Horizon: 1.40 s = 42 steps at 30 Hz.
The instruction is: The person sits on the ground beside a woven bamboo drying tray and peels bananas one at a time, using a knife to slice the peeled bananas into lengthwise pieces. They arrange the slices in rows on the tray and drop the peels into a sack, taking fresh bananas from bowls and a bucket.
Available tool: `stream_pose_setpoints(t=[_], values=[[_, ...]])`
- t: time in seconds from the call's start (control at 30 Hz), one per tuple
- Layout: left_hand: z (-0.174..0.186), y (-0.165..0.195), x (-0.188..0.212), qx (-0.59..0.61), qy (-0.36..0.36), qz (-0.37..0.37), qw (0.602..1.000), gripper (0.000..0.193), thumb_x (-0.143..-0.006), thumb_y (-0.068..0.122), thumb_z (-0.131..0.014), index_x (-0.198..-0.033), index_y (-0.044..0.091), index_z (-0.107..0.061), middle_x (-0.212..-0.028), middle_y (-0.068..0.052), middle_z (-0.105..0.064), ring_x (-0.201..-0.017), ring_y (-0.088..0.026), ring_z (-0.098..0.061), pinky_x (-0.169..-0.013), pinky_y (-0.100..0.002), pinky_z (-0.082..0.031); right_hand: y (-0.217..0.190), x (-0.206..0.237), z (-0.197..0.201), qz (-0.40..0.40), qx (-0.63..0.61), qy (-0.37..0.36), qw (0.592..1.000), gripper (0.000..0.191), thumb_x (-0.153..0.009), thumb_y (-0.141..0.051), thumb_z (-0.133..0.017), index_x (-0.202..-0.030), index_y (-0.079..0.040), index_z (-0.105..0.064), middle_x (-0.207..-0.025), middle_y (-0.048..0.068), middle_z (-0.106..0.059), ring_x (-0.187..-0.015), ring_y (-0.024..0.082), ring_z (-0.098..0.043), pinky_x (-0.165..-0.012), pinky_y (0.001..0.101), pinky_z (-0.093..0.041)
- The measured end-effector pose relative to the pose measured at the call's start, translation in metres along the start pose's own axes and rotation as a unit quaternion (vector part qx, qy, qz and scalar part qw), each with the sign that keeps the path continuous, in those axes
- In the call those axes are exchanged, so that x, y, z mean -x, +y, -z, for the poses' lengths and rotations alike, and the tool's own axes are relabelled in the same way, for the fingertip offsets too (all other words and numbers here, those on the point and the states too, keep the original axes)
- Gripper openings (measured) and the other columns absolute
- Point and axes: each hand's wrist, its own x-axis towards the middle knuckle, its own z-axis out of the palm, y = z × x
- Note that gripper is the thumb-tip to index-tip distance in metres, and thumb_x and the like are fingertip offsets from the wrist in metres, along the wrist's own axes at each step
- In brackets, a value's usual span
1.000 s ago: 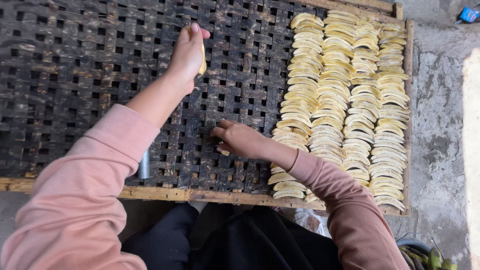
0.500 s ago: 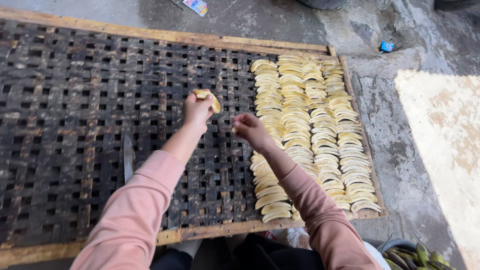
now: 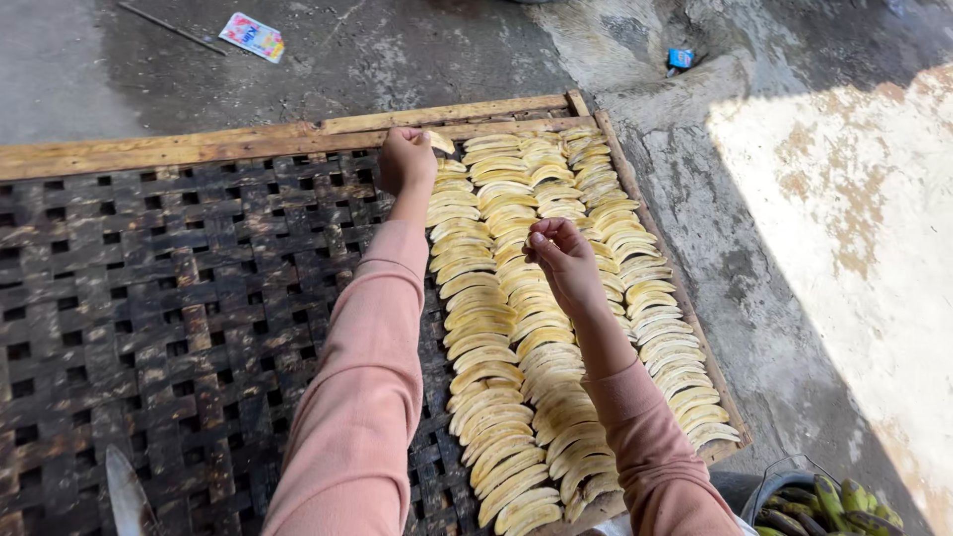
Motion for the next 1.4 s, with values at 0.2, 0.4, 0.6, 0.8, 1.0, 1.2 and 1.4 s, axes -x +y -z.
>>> stream_pose_setpoints(t=[0.2,0.4,0.6,0.8,1.0,1.2,1.4], values=[[-0.018,0.002,0.012,-0.108,-0.009,-0.012,0.994,0.011,-0.09,0.036,-0.075,-0.093,0.026,-0.07,-0.095,0.001,-0.076,-0.101,-0.025,-0.067,-0.098,-0.051,-0.036,-0.007,-0.007,-0.001,0.016,0.065,0.004,0.998,0.01,-0.101,-0.004,-0.067,-0.109,-0.004,-0.061,-0.099,0.004,-0.065,-0.09,0.014,-0.064,-0.082,0.0304,-0.054],[-0.02,-0.021,0.005,-0.195,0.031,-0.126,0.972,0.015,-0.077,0.041,-0.084,-0.084,0.029,-0.077,-0.107,0.0,-0.07,-0.113,-0.024,-0.056,-0.096,-0.049,-0.038,0.003,-0.049,-0.024,0.032,0.148,0.012,0.988,0.01,-0.099,-0.003,-0.068,-0.105,-0.003,-0.06,-0.098,0.006,-0.067,-0.088,0.014,-0.069,-0.078,0.0302,-0.059],[0.004,-0.016,-0.014,0.152,-0.176,-0.214,0.949,0.024,-0.101,0.035,-0.07,-0.113,0.015,-0.073,-0.103,0.003,-0.077,-0.098,-0.014,-0.073,-0.089,-0.032,-0.059,0.015,-0.129,-0.055,0.071,0.22,0.069,0.97,0.011,-0.098,-0.003,-0.064,-0.109,-0.002,-0.065,-0.103,0.008,-0.074,-0.095,0.015,-0.077,-0.084,0.0274,-0.062],[0.04,0.0,-0.02,0.197,-0.443,-0.146,0.863,0.029,-0.091,0.014,-0.077,-0.119,0.006,-0.074,-0.103,-0.004,-0.078,-0.087,-0.009,-0.072,-0.072,-0.024,-0.056,0.02,-0.171,-0.084,0.074,0.286,0.063,0.953,0.015,-0.093,0.001,-0.073,-0.104,0.004,-0.063,-0.095,0.011,-0.073,-0.079,0.016,-0.073,-0.069,0.03,-0.061],[0.039,-0.022,-0.028,0.16,-0.194,-0.04,0.967,0.009,-0.089,0.004,-0.075,-0.098,0.004,-0.077,-0.089,-0.006,-0.08,-0.072,-0.011,-0.076,-0.063,-0.023,-0.062,0.035,-0.172,-0.102,0.132,0.404,0.013,0.905,0.016,-0.096,-0.001,-0.067,-0.107,-0.005,-0.078,-0.1,0.01,-0.075,-0.088,0.019,-0.07,-0.079,0.0316,-0.06],[0.025,-0.053,-0.036,0.12,-0.067,-0.052,0.989,0.006,-0.086,0.009,-0.079,-0.089,0.005,-0.077,-0.079,-0.007,-0.079,-0.069,-0.014,-0.078,-0.066,-0.028,-0.06,0.046,-0.16,-0.1,0.249,0.586,-0.001,0.771,0.02,-0.08,-0.006,-0.078,-0.1,-0.009,-0.079,-0.099,0.014,-0.068,-0.088,0.034,-0.068,-0.077,0.0425,-0.056],[0.02,-0.053,-0.032,0.0,-0.016,-0.134,0.991,0.007,-0.079,0.013,-0.085,-0.08,0.01,-0.078,-0.081,-0.009,-0.078,-0.074,-0.022,-0.075,-0.071,-0.036,-0.059,0.054,-0.168,-0.101,0.223,0.589,0.04,0.776,0.007,-0.086,-0.006,-0.074,-0.092,-0.008,-0.076,-0.094,0.012,-0.068,-0.086,0.032,-0.069,-0.077,0.0426,-0.056]])
